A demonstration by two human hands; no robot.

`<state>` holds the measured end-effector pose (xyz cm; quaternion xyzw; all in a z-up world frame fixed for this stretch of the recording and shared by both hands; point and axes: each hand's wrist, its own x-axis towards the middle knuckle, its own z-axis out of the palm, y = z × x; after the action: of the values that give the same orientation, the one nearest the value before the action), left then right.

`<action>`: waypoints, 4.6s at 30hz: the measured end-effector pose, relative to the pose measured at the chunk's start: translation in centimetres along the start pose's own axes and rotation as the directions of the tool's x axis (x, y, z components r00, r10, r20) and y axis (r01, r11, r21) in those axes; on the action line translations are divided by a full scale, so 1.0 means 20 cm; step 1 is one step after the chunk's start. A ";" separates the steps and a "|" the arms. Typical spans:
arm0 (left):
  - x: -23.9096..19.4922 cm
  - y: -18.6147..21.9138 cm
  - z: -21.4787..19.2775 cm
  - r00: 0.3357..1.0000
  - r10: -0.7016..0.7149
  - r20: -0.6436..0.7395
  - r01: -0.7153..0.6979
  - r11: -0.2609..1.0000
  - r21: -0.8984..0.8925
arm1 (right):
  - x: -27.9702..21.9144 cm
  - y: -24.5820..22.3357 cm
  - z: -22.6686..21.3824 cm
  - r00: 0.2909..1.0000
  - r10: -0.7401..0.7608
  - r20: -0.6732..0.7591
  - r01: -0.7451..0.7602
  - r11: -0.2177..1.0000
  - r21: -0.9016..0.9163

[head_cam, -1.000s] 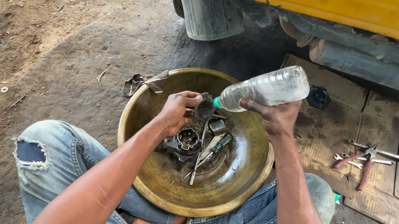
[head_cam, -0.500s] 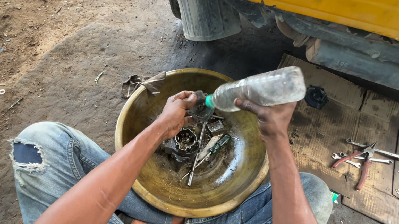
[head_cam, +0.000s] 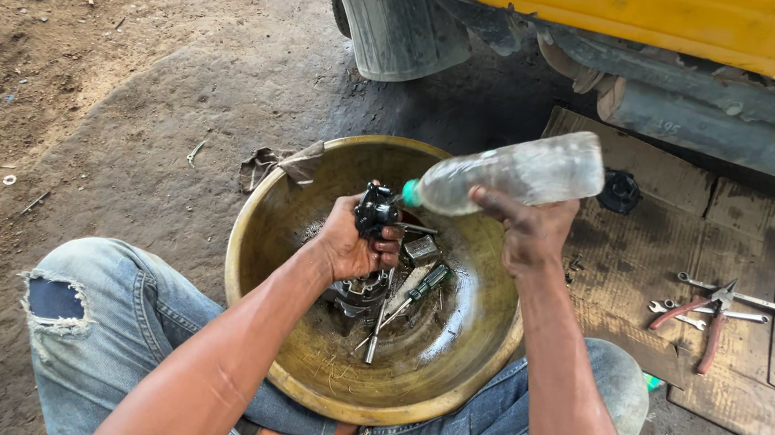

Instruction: The person sits on the ground and cleans disassembled engine parts in a yellow basin. They use a cloth to wipe the metal components and pour liquid from a plastic bottle to rinse them. The person handles various parts, including a cylinder head and a piston, repeatedly scrubbing and rinsing them.

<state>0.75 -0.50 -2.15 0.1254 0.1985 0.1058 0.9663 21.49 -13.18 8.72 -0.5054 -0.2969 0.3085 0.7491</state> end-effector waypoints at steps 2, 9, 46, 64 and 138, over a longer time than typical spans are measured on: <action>-0.08 -0.01 0.10 0.997 -0.039 0.067 0.042 0.998 -0.042 | 0.02 0.03 -0.03 0.993 0.104 -0.054 -0.098 0.990 0.102; -0.07 0.01 0.20 0.939 0.276 -0.207 -0.214 0.936 0.278 | 0.09 0.14 -0.14 0.833 0.531 -0.158 -0.406 0.779 0.478; -0.30 0.19 0.20 0.764 0.525 0.376 -0.064 -0.518 0.853 | 0.65 0.34 -0.30 0.562 0.817 -0.126 -0.747 0.568 0.346; -0.15 0.18 0.27 0.678 0.648 0.347 -0.056 -0.425 0.903 | 0.74 0.59 -0.52 0.519 0.844 -0.137 -0.815 0.537 0.219; -0.39 0.10 -0.16 0.735 0.542 -0.408 0.440 0.078 0.895 | -0.15 0.80 -0.08 0.683 0.701 -0.203 -0.040 -0.242 -0.969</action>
<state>-7.94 0.10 -1.69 0.7045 0.5434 0.0171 0.4561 18.25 -11.62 -7.29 -0.8518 -0.3994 0.3225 -0.1037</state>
